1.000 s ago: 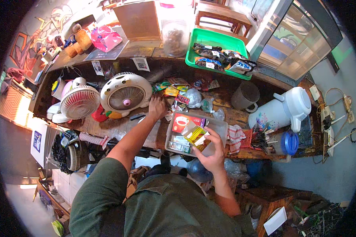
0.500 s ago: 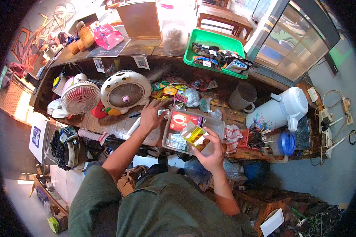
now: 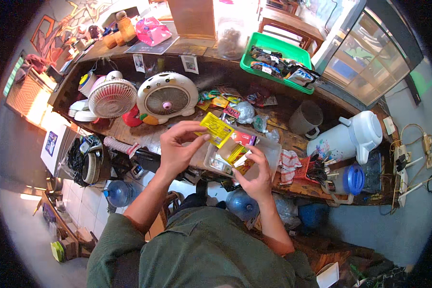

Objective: Gathers various small snack and coffee packets from a cluttered shelf and places them into a clear plastic tray.

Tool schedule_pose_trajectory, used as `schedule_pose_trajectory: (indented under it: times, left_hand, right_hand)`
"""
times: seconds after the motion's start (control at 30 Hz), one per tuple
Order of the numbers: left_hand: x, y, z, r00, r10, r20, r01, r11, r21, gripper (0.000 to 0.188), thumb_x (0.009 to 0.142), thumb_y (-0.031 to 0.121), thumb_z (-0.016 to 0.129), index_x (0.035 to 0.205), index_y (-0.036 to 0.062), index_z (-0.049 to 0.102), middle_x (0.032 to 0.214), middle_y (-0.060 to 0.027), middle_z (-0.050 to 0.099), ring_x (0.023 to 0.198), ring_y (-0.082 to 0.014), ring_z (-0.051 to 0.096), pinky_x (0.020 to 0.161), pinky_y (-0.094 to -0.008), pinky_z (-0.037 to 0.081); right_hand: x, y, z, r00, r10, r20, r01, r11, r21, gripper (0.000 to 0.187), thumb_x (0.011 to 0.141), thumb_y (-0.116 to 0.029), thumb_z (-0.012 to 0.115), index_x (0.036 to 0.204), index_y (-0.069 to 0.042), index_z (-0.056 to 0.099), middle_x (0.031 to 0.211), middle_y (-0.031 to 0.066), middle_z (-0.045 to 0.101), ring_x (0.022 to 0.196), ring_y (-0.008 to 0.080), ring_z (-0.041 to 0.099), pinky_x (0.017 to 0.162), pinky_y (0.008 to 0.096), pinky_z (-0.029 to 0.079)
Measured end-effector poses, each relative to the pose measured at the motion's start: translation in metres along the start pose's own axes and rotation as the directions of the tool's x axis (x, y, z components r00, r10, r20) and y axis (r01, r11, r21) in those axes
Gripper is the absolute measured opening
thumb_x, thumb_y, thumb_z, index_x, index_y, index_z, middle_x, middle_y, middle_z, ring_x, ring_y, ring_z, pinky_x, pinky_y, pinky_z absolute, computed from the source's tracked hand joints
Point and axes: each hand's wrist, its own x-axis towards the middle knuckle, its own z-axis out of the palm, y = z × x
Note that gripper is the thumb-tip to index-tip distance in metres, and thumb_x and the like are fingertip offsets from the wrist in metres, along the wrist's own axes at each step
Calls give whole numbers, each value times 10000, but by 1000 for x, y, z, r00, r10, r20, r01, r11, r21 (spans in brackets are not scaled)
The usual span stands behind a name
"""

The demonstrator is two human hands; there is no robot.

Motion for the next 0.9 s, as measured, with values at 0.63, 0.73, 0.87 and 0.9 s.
schedule_pose_trajectory:
  times: [0.63,0.73,0.87,0.9]
  left_hand:
    - [-13,43,19,940,-86,330,-22,951,309,162,781,40,782,935,33,729,913,-67,686,737,-115,663,655,-254,541]
    - [-24,41,26,948,-99,304,0,950,312,159,775,54,789,883,11,681,876,-84,670,706,-128,652,630,-272,536]
    - [-30,32,33,956,-80,281,-24,937,348,214,770,95,800,819,3,613,839,-119,654,656,-182,649,599,-309,528]
    - [-32,31,34,957,-62,285,-42,938,344,237,766,117,807,811,5,603,812,-126,652,646,-203,657,593,-322,527]
  right_hand:
    - [-11,-18,-4,991,-133,3,132,987,-87,559,659,-10,831,1130,-89,541,1287,207,609,1152,380,627,948,420,522]
    - [-12,-21,-7,992,-126,-13,124,989,-83,565,656,-44,832,1145,-99,555,1294,173,614,1135,377,629,939,437,526]
    - [-12,-19,-4,990,-140,-9,137,983,-119,576,652,-52,836,1152,-120,557,1297,157,612,1137,367,627,940,437,520]
    - [-12,-20,-4,989,-150,-2,148,979,-139,571,653,-54,835,1149,-125,561,1298,149,613,1132,359,630,937,434,519]
